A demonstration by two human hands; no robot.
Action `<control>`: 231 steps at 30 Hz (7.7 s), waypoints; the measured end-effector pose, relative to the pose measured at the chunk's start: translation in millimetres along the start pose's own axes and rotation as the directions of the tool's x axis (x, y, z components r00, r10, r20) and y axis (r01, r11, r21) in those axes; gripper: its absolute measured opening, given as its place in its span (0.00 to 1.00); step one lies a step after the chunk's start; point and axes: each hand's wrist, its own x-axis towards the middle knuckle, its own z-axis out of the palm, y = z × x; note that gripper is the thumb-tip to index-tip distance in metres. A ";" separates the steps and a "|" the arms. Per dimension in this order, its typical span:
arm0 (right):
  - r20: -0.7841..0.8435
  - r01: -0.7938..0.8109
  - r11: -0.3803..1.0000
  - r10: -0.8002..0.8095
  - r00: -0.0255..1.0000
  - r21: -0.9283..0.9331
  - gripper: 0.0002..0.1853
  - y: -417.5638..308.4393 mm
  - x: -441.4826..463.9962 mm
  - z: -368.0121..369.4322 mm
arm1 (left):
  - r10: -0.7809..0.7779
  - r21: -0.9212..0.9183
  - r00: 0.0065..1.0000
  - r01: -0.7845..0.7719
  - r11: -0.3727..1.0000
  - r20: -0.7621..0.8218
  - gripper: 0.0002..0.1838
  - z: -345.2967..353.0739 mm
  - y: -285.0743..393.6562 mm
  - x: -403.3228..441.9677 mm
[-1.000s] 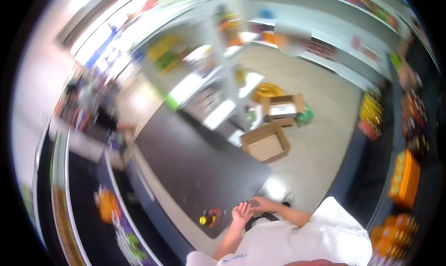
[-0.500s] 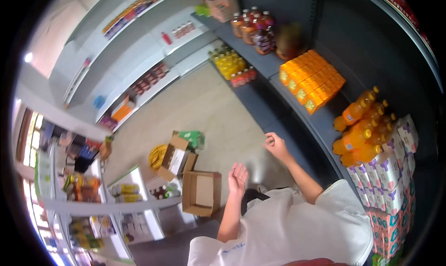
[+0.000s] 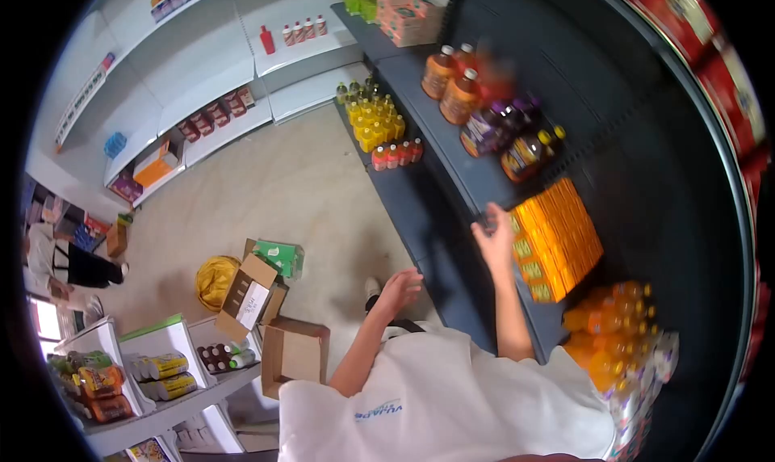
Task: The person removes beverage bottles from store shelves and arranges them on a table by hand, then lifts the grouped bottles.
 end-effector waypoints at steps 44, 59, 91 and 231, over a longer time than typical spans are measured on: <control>-0.494 -0.662 0.700 0.491 0.718 -0.268 0.41 -123.6 7.1 152.0 | 0.150 0.437 0.510 -0.829 0.348 0.847 0.54 9.4 171.6 165.2; -0.779 -0.811 0.017 0.289 -0.556 0.585 0.39 -276.4 -373.5 160.8 | -0.888 0.353 -0.405 -0.815 0.459 0.217 0.52 -4.3 -86.3 -48.3; -0.226 -0.264 0.014 -0.479 -0.848 0.964 0.39 -313.8 -841.0 26.8 | -0.671 0.481 -0.605 -0.781 0.397 -0.429 0.52 -26.2 -472.1 -451.1; -0.534 -0.601 -0.058 -0.533 -0.657 0.797 0.31 -340.9 -830.6 94.1 | -0.860 0.238 -0.441 -0.891 0.386 -0.258 0.32 -6.4 -397.7 -366.8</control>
